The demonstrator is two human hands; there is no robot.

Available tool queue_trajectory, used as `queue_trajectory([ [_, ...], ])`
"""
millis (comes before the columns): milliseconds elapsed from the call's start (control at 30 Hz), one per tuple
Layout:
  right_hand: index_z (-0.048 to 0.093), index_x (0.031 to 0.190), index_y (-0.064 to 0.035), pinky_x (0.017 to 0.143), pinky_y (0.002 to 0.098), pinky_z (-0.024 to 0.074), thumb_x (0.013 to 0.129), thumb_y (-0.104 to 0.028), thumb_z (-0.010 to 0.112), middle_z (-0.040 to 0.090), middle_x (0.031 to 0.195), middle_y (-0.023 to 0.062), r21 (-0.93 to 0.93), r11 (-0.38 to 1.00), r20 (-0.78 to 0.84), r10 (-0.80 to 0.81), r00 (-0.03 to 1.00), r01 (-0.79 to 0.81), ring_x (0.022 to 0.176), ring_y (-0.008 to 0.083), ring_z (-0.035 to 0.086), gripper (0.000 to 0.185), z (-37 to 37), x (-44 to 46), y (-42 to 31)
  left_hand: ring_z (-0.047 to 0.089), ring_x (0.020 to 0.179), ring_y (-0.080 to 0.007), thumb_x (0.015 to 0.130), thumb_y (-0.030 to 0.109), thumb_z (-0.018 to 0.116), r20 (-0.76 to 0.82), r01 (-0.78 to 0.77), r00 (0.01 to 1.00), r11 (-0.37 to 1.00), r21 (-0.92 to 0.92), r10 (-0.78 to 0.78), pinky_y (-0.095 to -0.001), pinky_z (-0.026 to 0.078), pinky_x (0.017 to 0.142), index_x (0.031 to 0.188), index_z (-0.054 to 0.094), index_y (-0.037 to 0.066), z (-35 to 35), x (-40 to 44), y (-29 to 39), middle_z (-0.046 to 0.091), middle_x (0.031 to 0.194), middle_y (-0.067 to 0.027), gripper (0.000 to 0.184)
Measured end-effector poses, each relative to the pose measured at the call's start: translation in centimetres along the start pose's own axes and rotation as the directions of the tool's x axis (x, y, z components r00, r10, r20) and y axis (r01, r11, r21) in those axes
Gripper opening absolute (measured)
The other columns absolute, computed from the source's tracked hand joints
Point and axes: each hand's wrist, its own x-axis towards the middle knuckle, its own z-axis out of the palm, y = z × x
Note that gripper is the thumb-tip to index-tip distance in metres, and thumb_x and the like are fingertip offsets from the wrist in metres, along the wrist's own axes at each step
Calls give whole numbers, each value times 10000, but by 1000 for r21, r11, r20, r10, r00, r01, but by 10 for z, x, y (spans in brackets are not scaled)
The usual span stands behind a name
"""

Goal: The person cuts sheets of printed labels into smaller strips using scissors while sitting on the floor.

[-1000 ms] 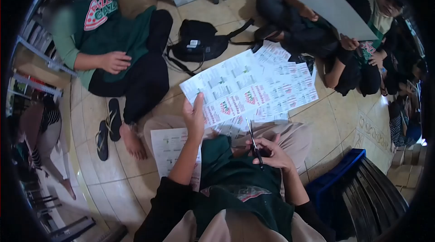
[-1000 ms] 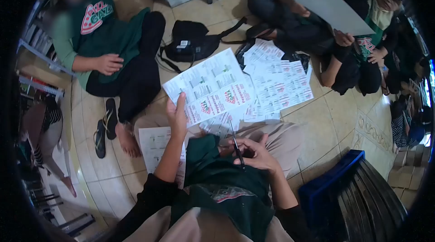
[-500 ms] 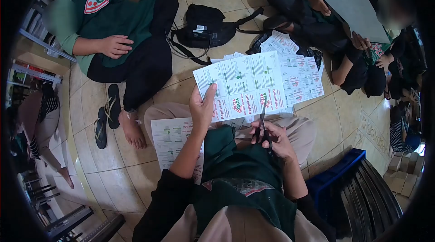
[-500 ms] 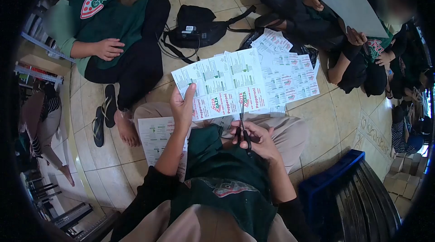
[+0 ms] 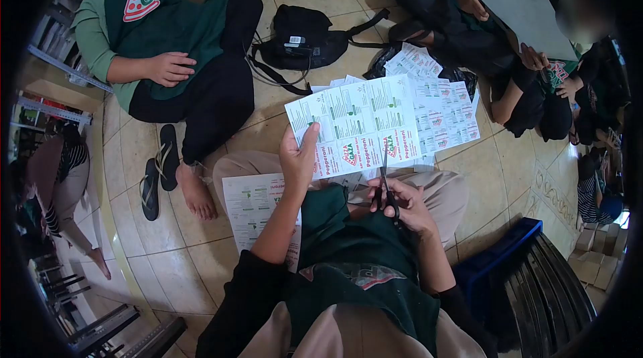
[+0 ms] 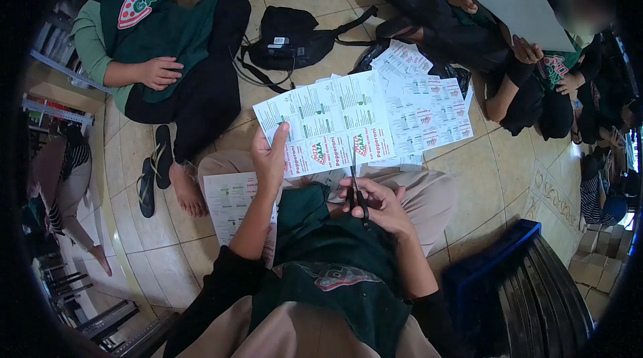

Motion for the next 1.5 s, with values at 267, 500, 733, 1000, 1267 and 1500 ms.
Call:
queue_trajectory([
  [267,452,1292,5,835,271,448,779,-110,722,562,1077,61,7,1000,56,-17,998,16,909,146,584,591,-7,-1,-1,603,794,-70,899,135,587,-21,-14,1000,1000,-4,14,-210,473,687,1023,586,-25,1,1,1,660,948,-82,202],
  [500,486,1267,-3,771,262,437,723,-281,772,577,1025,70,-22,1000,-13,3,1000,-3,856,159,586,674,1,0,-5,595,815,-73,900,148,589,1,10,1000,1000,16,-10,-221,468,722,1045,585,-19,-1,1,0,660,955,-72,221],
  [733,477,1276,-13,823,245,435,784,-132,725,575,1032,43,-27,999,9,28,1000,-28,904,116,568,564,-4,-1,-4,596,817,-73,900,146,588,1,27,1000,1000,7,-27,-220,467,722,1051,584,-17,1,1,1,659,959,-70,222],
  [1000,513,1255,-25,792,203,405,774,-138,741,580,954,-7,-97,995,-70,27,997,-34,867,69,521,544,-3,-2,1,594,805,-67,902,136,583,5,-11,1000,1000,-6,11,-209,466,702,1043,584,-23,-1,1,0,656,951,-72,212],
  [1267,530,1248,-37,658,160,345,787,-80,718,503,793,-69,-218,976,-105,6,994,-29,694,28,424,499,-4,-3,2,583,811,-67,902,142,584,-4,10,1000,1000,26,-10,-213,458,721,1034,588,-28,-1,2,0,655,948,-64,216],
  [1500,528,1253,-38,655,157,348,791,-67,707,513,785,-69,-273,961,-116,-1,993,-31,686,24,430,496,-6,-3,3,583,813,-70,900,141,586,12,20,1000,999,41,-20,-215,458,722,1036,589,-28,-1,1,1,656,944,-68,217],
])
